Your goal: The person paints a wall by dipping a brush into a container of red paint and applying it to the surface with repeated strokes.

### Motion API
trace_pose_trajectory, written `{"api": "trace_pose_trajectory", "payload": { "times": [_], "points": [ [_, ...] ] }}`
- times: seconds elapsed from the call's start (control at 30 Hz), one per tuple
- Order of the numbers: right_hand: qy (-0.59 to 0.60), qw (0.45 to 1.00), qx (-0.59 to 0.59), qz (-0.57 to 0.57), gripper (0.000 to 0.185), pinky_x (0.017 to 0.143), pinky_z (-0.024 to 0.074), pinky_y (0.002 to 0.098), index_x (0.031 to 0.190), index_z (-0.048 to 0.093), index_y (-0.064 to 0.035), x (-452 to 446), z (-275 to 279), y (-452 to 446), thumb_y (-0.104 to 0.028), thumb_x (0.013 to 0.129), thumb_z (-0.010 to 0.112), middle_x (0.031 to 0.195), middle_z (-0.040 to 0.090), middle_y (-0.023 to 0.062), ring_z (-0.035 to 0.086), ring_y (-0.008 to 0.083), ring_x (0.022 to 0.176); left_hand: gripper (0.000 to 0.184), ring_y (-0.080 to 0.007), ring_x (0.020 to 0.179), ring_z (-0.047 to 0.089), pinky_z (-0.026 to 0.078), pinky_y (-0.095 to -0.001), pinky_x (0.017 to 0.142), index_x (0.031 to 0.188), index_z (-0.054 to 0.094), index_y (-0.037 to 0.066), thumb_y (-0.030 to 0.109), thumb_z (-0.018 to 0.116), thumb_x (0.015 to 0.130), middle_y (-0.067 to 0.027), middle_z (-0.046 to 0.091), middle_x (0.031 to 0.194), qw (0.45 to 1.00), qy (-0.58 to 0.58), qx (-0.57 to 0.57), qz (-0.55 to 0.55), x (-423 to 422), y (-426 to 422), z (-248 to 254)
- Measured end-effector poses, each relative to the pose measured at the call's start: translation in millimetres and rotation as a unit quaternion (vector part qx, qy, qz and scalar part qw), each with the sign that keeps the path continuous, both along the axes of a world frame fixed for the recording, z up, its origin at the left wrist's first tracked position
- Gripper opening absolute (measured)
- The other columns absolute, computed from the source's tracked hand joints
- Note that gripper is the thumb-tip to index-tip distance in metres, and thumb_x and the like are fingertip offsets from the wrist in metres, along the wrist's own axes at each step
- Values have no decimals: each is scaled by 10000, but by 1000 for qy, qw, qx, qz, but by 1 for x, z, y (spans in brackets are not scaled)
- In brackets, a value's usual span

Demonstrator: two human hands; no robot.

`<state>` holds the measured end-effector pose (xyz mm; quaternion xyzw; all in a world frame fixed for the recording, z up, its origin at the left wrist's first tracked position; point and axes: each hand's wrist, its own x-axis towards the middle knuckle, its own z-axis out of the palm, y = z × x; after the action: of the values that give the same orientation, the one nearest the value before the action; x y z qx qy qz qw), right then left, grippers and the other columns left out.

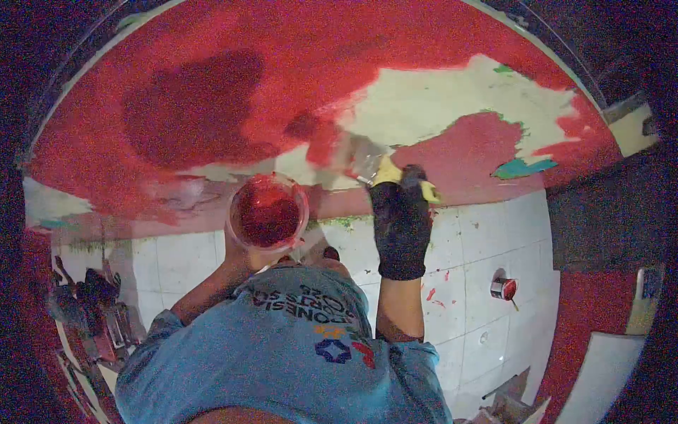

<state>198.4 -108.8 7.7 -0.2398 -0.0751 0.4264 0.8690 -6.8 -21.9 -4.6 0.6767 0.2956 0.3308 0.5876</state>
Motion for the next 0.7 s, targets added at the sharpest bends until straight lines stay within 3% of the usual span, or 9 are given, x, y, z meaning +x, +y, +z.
{"api": "trace_pose_trajectory", "payload": {
  "times": [0.07,0.13,0.2,0.27,0.4,0.47,0.6,0.67,0.7],
  "points": [
    [-147,975,-56,-156,158,738,440,289,971,436,-37,10,8,3,-148,859,449,843,476,67,506,164,776,942,-240,1066,437,361,-348,901,1179,298,23,204,825,421,-129,409,1157,992,-72,-106,3,4,0,-2],
    [-260,937,-98,-209,168,754,437,289,967,426,-31,17,18,5,-142,849,470,863,475,73,503,164,804,985,-225,1085,428,341,-353,926,1183,310,25,331,832,405,-118,423,1171,982,69,172,45,5,-3,9],
    [-472,808,-185,-300,204,786,431,290,960,406,-20,23,26,6,-132,827,513,904,473,83,497,163,859,994,-227,1088,426,335,-355,930,1188,305,24,330,832,403,-119,420,1175,984,61,163,44,11,-5,11],
    [-349,892,-83,-276,227,786,432,296,960,404,-18,25,27,13,-144,819,529,933,488,104,502,184,879,1002,-229,1090,424,330,-357,934,1193,300,24,329,832,401,-120,418,1179,986,51,153,45,17,-8,10],
    [-425,837,-116,-323,221,800,424,302,964,420,-12,34,27,25,-124,811,534,940,511,117,507,192,879,999,-228,1083,430,332,-357,932,1192,304,23,327,833,401,-117,427,1169,984,36,153,81,29,-14,2],
    [-451,750,-274,-399,179,785,421,304,934,444,-4,33,42,21,-98,806,527,931,525,119,505,186,881,995,-225,1081,432,335,-353,929,1190,307,24,330,832,402,-117,432,1163,981,42,168,93,32,-17,4],
    [-548,658,-239,-458,130,732,416,297,886,520,20,37,39,14,-74,799,496,942,536,99,507,181,856,967,-215,1073,440,339,-350,929,1183,315,32,323,830,418,-101,449,1141,991,16,84,101,32,-16,7],
    [-486,761,-330,-276,243,756,417,310,999,525,28,15,35,22,-71,777,517,976,542,114,510,189,857,956,-211,1070,442,340,-350,930,1184,310,35,311,829,429,-97,452,1135,991,19,95,98,34,-18,6],
    [-707,589,-146,-362,276,750,430,314,1007,525,7,22,12,28,-18,734,562,994,541,117,514,216,885,918,-212,1056,451,355,-347,912,1174,324,36,283,824,445,-101,457,1125,987,9,97,126,34,-20,7]
  ]
}}
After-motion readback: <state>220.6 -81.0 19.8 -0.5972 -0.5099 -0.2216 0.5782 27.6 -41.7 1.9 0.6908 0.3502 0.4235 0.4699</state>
